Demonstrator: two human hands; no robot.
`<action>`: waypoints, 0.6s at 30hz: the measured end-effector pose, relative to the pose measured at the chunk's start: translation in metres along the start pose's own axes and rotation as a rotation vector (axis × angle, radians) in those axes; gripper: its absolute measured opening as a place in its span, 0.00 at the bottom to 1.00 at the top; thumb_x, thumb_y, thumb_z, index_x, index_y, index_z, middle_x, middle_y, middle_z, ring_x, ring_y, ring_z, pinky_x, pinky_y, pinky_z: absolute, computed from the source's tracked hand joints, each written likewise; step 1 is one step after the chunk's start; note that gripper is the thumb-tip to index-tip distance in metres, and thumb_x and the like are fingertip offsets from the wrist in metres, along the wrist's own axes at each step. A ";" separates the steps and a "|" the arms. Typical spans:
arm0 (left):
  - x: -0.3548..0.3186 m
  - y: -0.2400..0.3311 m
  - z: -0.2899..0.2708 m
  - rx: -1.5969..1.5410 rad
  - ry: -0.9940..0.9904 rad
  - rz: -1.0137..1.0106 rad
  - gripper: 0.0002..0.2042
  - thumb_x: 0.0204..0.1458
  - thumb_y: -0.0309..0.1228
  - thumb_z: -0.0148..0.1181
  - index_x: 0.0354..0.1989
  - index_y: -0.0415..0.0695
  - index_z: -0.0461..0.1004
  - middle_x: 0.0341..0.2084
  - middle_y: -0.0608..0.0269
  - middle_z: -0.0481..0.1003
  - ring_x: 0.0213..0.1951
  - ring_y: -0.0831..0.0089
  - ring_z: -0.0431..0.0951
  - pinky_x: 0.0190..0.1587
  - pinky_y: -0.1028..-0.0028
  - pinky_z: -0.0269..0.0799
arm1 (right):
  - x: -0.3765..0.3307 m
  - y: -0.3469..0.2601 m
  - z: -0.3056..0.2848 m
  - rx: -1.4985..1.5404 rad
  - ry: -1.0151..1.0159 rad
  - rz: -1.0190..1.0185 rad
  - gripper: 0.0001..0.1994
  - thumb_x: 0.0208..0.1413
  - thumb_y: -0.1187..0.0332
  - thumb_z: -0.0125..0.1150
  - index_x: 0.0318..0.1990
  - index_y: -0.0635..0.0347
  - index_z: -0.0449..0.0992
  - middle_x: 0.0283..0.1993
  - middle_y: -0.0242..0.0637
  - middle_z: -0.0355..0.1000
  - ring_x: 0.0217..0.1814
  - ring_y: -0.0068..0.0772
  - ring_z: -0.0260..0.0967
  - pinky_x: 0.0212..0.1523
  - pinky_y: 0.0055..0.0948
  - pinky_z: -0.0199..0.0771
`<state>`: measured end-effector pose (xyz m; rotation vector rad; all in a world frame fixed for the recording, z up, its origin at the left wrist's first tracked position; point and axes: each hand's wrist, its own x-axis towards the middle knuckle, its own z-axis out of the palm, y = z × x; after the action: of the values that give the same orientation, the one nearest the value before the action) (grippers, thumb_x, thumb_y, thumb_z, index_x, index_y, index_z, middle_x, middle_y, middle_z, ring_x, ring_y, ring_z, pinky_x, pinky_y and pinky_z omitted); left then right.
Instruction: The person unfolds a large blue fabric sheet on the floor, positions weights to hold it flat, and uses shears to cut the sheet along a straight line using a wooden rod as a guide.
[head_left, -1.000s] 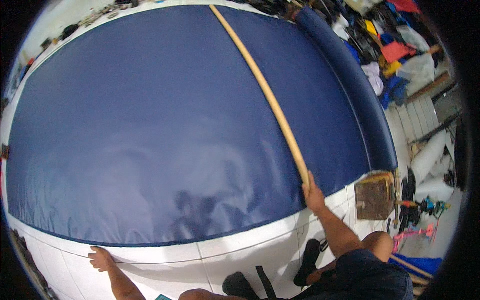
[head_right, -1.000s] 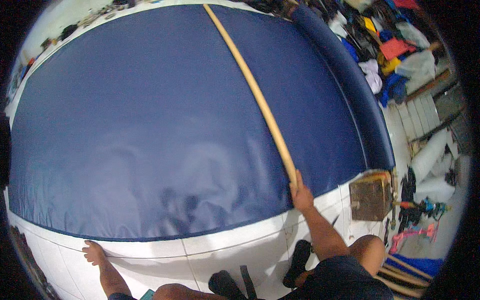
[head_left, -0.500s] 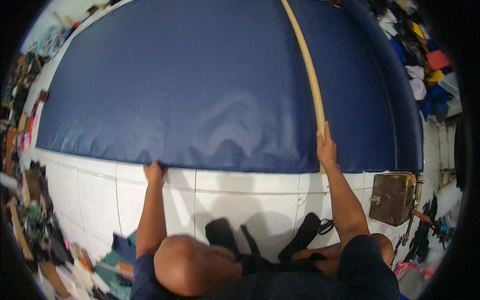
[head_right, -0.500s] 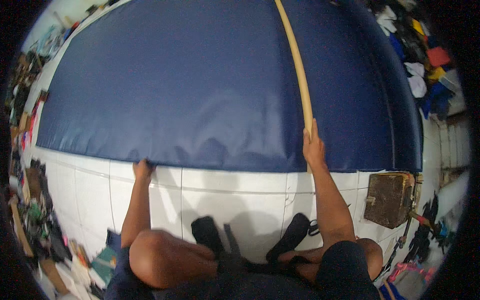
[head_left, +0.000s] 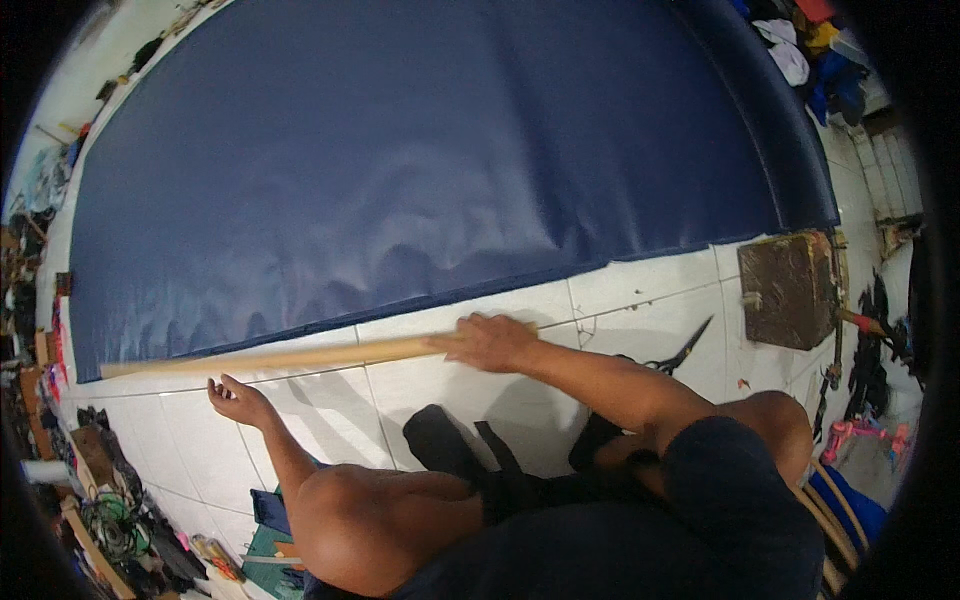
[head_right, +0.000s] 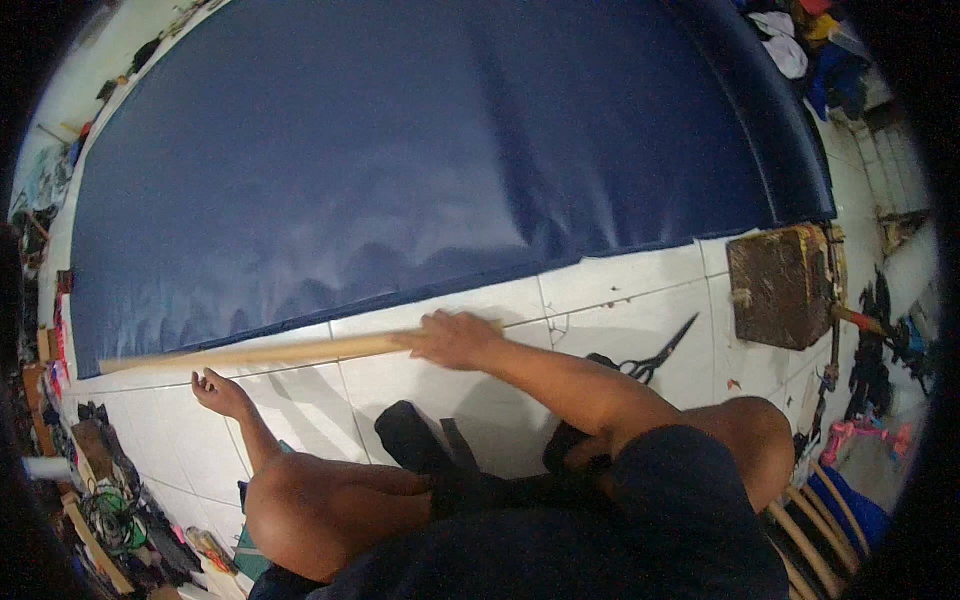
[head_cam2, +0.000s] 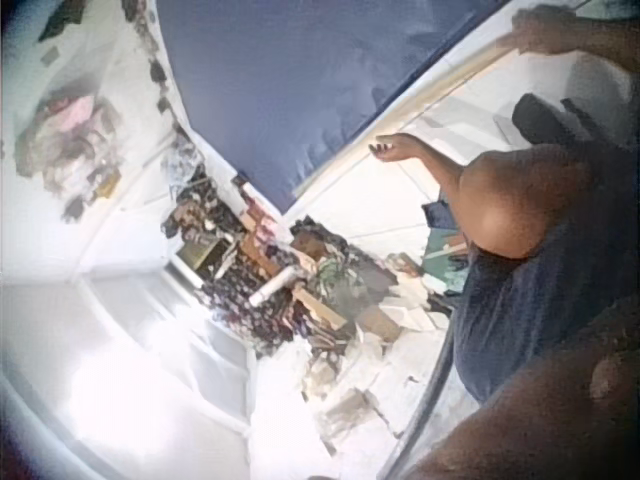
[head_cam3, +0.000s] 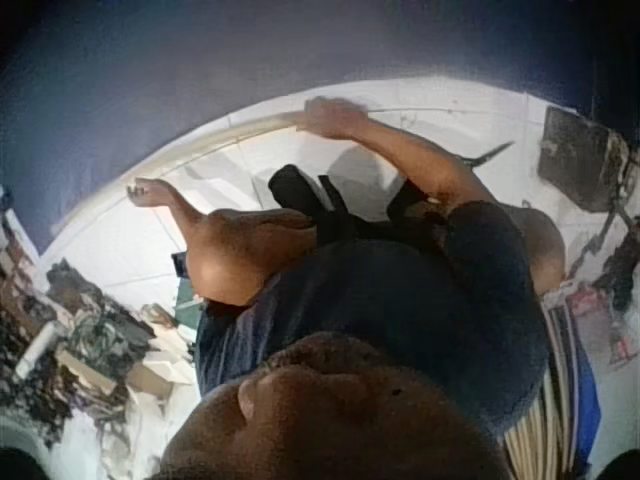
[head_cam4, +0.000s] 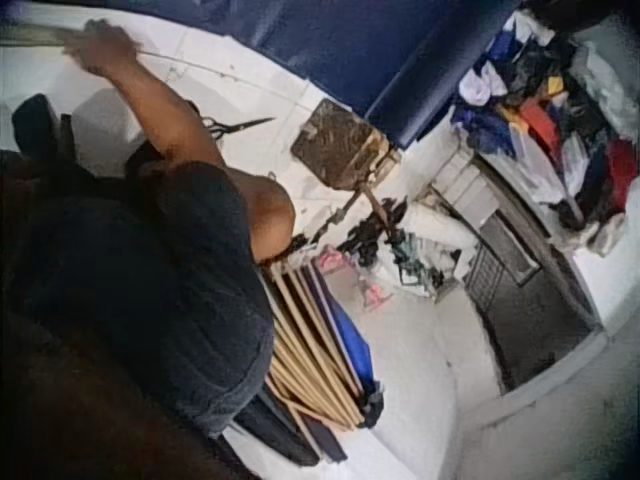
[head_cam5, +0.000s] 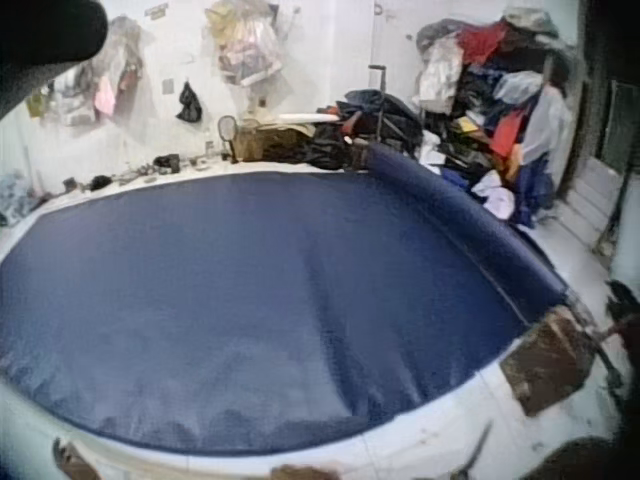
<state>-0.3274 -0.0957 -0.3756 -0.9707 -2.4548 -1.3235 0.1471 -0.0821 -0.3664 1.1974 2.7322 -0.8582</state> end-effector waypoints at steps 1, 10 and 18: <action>-0.003 0.023 0.001 0.018 -0.084 0.131 0.20 0.60 0.37 0.58 0.55 0.34 0.70 0.47 0.45 0.74 0.49 0.55 0.73 0.51 0.60 0.68 | -0.002 -0.011 0.000 -0.040 -0.042 -0.036 0.26 0.64 0.47 0.47 0.70 0.22 0.56 0.42 0.41 0.68 0.48 0.41 0.70 0.43 0.41 0.77; -0.083 0.101 0.101 0.378 -0.864 0.772 0.34 0.61 0.52 0.48 0.71 0.46 0.55 0.71 0.42 0.48 0.72 0.42 0.45 0.70 0.46 0.38 | 0.013 0.005 0.008 -0.118 0.289 -0.165 0.30 0.56 0.46 0.59 0.66 0.41 0.65 0.48 0.41 0.69 0.51 0.44 0.69 0.54 0.45 0.69; -0.096 0.099 0.105 0.384 -0.797 0.852 0.35 0.60 0.51 0.48 0.71 0.44 0.54 0.70 0.39 0.50 0.71 0.43 0.48 0.70 0.46 0.40 | -0.002 0.084 -0.016 -0.301 0.098 0.242 0.37 0.61 0.35 0.42 0.74 0.35 0.48 0.79 0.41 0.37 0.81 0.50 0.27 0.75 0.59 0.22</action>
<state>-0.1772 -0.0170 -0.4131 -2.3434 -2.0709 -0.1740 0.2092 -0.0296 -0.3916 1.4918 2.5883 -0.3572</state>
